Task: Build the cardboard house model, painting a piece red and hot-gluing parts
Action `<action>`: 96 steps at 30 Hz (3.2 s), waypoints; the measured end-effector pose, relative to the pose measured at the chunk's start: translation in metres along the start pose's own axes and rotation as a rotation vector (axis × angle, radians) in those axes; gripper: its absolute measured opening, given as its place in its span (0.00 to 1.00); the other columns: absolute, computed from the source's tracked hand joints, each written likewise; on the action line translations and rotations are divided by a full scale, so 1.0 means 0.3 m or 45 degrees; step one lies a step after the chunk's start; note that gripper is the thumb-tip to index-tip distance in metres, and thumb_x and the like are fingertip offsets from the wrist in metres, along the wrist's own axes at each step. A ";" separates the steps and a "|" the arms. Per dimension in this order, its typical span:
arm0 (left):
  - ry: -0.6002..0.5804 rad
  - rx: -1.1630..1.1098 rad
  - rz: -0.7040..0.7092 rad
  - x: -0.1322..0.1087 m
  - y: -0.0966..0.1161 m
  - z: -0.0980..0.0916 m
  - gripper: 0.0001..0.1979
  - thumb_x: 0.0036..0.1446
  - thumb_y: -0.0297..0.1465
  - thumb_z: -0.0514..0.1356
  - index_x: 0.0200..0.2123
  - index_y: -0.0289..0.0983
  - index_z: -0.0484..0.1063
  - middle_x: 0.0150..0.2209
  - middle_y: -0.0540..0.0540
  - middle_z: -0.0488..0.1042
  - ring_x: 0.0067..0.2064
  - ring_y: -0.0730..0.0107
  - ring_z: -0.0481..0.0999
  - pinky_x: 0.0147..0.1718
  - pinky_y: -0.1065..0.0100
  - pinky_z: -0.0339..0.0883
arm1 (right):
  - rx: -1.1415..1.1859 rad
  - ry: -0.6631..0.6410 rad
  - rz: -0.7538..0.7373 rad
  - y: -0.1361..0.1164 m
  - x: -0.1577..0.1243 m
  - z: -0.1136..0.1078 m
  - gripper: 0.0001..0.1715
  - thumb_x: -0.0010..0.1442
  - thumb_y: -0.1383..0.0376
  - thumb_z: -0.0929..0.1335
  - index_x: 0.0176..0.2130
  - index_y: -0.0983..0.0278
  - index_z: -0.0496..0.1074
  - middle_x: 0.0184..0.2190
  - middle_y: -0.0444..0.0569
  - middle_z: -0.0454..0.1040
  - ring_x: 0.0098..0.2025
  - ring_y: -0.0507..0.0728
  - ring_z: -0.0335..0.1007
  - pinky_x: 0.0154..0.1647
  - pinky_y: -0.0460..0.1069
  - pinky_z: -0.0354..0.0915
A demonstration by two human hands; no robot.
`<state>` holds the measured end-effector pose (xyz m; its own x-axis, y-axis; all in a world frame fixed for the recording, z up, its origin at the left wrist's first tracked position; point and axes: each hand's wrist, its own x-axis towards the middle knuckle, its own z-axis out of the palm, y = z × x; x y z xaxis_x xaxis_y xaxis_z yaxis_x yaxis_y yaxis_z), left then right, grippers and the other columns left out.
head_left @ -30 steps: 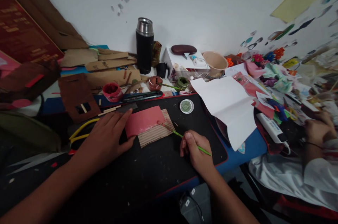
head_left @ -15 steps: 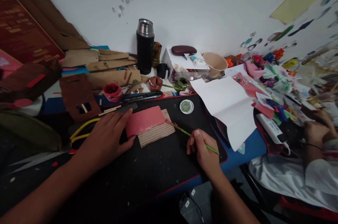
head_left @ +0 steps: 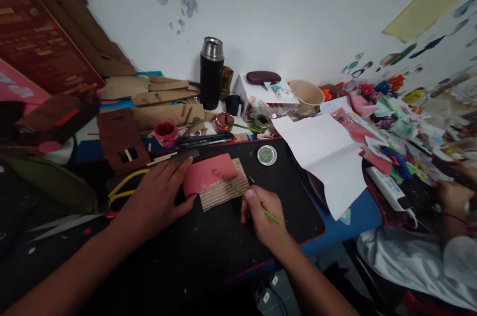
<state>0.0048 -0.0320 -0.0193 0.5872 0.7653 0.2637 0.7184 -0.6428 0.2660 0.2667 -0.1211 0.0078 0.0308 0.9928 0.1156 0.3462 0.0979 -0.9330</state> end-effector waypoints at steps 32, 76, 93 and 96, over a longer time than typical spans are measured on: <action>-0.003 -0.007 0.015 -0.001 -0.008 0.004 0.37 0.66 0.40 0.59 0.73 0.30 0.56 0.56 0.28 0.76 0.59 0.35 0.74 0.59 0.39 0.67 | -0.132 0.188 0.009 0.040 0.108 -0.038 0.31 0.78 0.48 0.62 0.27 0.60 0.70 0.19 0.42 0.70 0.23 0.53 0.68 0.29 0.47 0.63; -0.009 0.090 0.044 -0.005 -0.005 0.005 0.37 0.66 0.40 0.59 0.73 0.31 0.53 0.57 0.30 0.74 0.60 0.37 0.73 0.61 0.41 0.67 | 0.044 0.089 0.122 0.014 -0.039 -0.069 0.31 0.78 0.50 0.62 0.26 0.61 0.70 0.16 0.42 0.70 0.19 0.51 0.66 0.24 0.45 0.60; -0.010 0.044 0.007 -0.003 -0.004 0.006 0.38 0.65 0.40 0.60 0.73 0.33 0.55 0.56 0.31 0.76 0.59 0.38 0.75 0.61 0.40 0.67 | 0.026 -0.010 0.092 0.016 -0.042 -0.061 0.33 0.78 0.48 0.61 0.26 0.61 0.70 0.16 0.43 0.70 0.19 0.51 0.66 0.24 0.45 0.60; 0.010 0.050 0.013 -0.004 -0.001 0.006 0.38 0.64 0.39 0.60 0.73 0.33 0.55 0.55 0.32 0.77 0.59 0.39 0.75 0.60 0.41 0.68 | -0.001 0.071 0.128 0.022 -0.044 -0.085 0.34 0.77 0.48 0.62 0.24 0.61 0.70 0.16 0.44 0.71 0.19 0.52 0.66 0.24 0.46 0.60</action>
<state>0.0046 -0.0328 -0.0213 0.5914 0.7585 0.2738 0.7268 -0.6485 0.2264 0.2925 -0.1353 0.0087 0.1175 0.9923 0.0400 0.3392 -0.0023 -0.9407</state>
